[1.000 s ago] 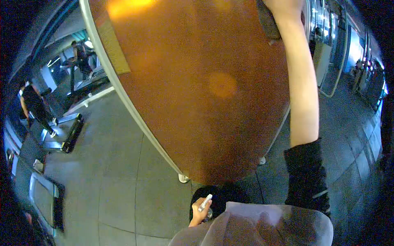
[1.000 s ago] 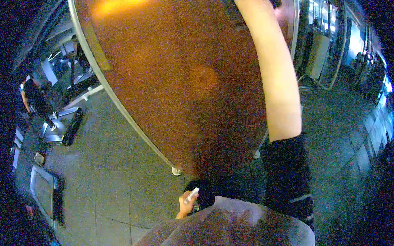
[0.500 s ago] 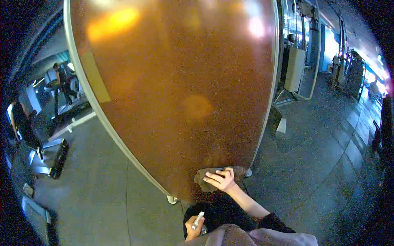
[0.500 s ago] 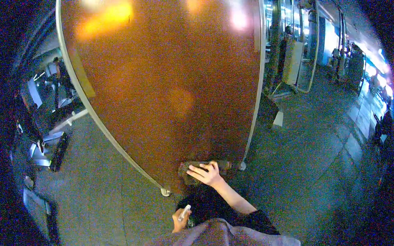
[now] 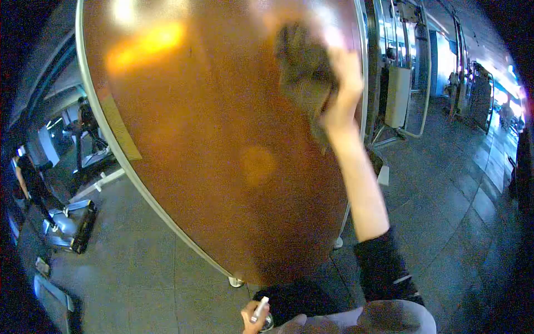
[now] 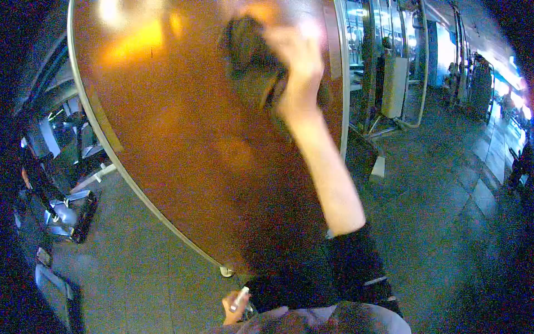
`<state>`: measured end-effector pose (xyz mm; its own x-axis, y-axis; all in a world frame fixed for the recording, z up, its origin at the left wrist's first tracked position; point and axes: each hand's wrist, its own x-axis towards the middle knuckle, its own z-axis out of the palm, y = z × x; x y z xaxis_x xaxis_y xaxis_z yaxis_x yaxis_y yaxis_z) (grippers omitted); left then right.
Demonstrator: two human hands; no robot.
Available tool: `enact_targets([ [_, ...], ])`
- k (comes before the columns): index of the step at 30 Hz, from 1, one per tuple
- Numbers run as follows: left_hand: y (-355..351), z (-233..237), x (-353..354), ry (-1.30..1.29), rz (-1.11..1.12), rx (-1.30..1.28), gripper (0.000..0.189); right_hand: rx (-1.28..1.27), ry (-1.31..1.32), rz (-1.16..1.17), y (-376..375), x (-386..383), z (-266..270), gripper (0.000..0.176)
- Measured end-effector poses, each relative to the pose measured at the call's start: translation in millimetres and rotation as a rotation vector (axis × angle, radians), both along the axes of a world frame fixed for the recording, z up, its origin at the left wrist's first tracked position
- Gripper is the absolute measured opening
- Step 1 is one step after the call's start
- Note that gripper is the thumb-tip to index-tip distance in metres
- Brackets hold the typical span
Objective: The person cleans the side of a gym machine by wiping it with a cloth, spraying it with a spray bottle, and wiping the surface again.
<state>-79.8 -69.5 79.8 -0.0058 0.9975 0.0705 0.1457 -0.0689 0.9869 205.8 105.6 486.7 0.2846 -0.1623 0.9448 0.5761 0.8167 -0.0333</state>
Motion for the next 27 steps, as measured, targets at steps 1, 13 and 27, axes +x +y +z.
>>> enact_targets([
  [1,5,20,-1,0.033,-0.013,0.024,0.024,0.253,-0.170,-0.550,12,28,26,0.034],
  [13,57,271,20,-0.163,0.168,0.735,0.018,-0.020,0.278,-0.470,21,52,-55,0.034],
  [27,93,390,44,-0.205,0.158,0.947,0.023,-0.128,0.120,-0.639,4,38,-135,0.065],
])
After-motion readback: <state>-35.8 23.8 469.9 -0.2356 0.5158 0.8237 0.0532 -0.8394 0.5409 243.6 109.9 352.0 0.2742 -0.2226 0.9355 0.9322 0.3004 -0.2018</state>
